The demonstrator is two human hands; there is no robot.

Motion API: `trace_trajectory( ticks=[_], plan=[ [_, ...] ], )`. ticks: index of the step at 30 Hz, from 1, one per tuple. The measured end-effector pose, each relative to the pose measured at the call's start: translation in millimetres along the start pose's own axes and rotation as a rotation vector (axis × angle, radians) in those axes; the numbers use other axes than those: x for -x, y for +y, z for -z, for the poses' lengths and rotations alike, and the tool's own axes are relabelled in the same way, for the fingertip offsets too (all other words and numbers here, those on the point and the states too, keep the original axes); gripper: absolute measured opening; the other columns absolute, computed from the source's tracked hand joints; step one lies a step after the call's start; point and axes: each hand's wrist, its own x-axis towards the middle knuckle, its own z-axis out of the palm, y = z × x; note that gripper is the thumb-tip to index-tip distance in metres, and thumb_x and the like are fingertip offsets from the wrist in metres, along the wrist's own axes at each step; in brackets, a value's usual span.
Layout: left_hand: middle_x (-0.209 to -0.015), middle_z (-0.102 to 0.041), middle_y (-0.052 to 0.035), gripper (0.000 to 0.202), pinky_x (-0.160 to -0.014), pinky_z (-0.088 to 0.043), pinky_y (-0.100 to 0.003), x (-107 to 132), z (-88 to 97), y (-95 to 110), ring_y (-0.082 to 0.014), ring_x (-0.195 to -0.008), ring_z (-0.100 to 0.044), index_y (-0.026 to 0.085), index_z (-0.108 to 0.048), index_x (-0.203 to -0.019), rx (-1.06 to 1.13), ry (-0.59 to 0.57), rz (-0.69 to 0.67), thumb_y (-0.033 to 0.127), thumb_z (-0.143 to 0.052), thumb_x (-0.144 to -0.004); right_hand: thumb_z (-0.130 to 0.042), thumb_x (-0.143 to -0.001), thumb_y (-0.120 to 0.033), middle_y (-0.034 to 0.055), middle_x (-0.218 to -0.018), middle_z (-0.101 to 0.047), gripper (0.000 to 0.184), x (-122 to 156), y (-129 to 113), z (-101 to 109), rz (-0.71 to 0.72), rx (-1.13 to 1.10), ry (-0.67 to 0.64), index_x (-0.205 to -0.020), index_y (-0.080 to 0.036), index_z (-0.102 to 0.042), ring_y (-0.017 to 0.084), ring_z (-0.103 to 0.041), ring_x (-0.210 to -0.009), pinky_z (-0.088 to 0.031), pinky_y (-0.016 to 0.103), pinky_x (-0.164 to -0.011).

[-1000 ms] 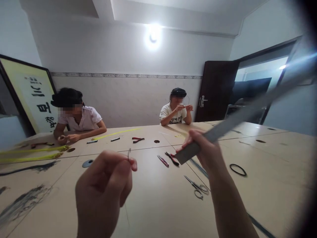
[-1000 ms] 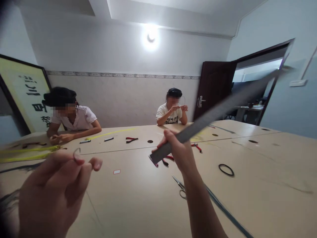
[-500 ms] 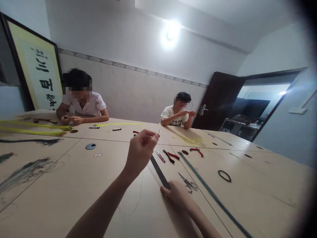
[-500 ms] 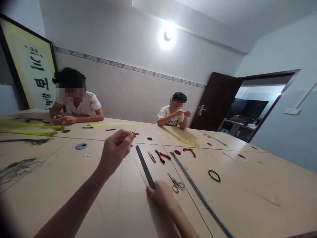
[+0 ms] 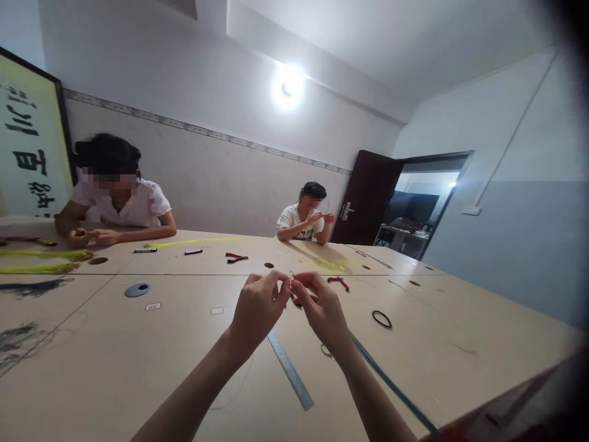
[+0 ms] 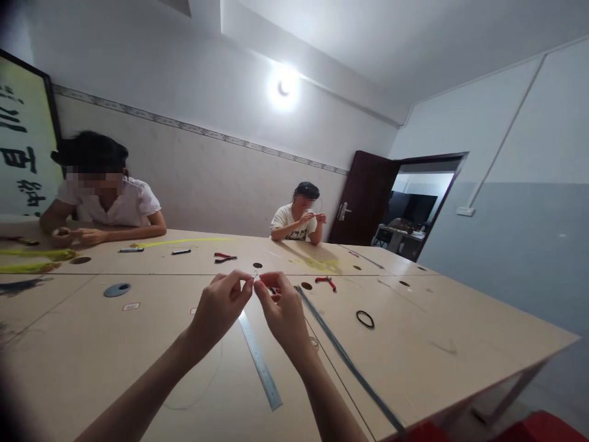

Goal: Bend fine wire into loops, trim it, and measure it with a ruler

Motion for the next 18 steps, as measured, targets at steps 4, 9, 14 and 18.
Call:
trace_trajectory(
  ticks=[4,9,14,18],
  plan=[
    [-0.063,-0.059,0.005,0.023,-0.063,-0.053,-0.03,2.2,-1.1,2.5,-0.0108,-0.055,-0.058,0.014,-0.063,-0.082,-0.074,-0.013,-0.131,0.031,-0.057,-0.096,-0.057,-0.097,-0.038,0.0017,-0.085,-0.064,0.024,2.3,-4.3,-4.4,0.054,-0.066,0.066,-0.093,-0.015,-0.061,0.016,-0.065,-0.079,-0.056,0.033,-0.07],
    [-0.066,-0.061,0.0041,0.02,-0.064,-0.055,-0.031,4.1,-2.9,0.8,-0.0116,-0.059,-0.06,0.014,-0.064,-0.083,-0.138,-0.055,-0.184,0.029,-0.058,-0.095,-0.059,-0.097,-0.034,-0.0001,-0.081,-0.064,0.022,3.7,-4.0,-0.1,0.102,-0.006,0.104,-0.087,-0.014,-0.061,0.014,-0.064,-0.072,-0.056,0.032,-0.069],
    [-0.062,-0.058,0.0056,0.019,-0.062,-0.054,-0.029,15.4,-10.9,15.7,-0.0112,-0.057,-0.059,0.014,-0.062,-0.079,-0.176,-0.24,-0.216,0.025,-0.059,-0.094,-0.06,-0.097,-0.033,0.0017,-0.088,-0.065,0.02,-8.7,23.3,52.9,0.039,0.169,0.272,-0.095,-0.014,-0.063,0.015,-0.064,-0.075,-0.056,0.033,-0.071],
    [-0.061,-0.059,0.0062,0.02,-0.069,-0.056,-0.034,56.0,-33.4,56.5,-0.0108,-0.053,-0.058,0.014,-0.06,-0.074,-0.119,-0.509,-0.382,0.019,-0.059,-0.093,-0.061,-0.096,-0.032,0.0031,-0.094,-0.065,0.019,-20.3,62.0,134.6,-0.085,0.31,0.425,-0.1,-0.014,-0.063,0.016,-0.064,-0.079,-0.056,0.034,-0.071]
  ],
)
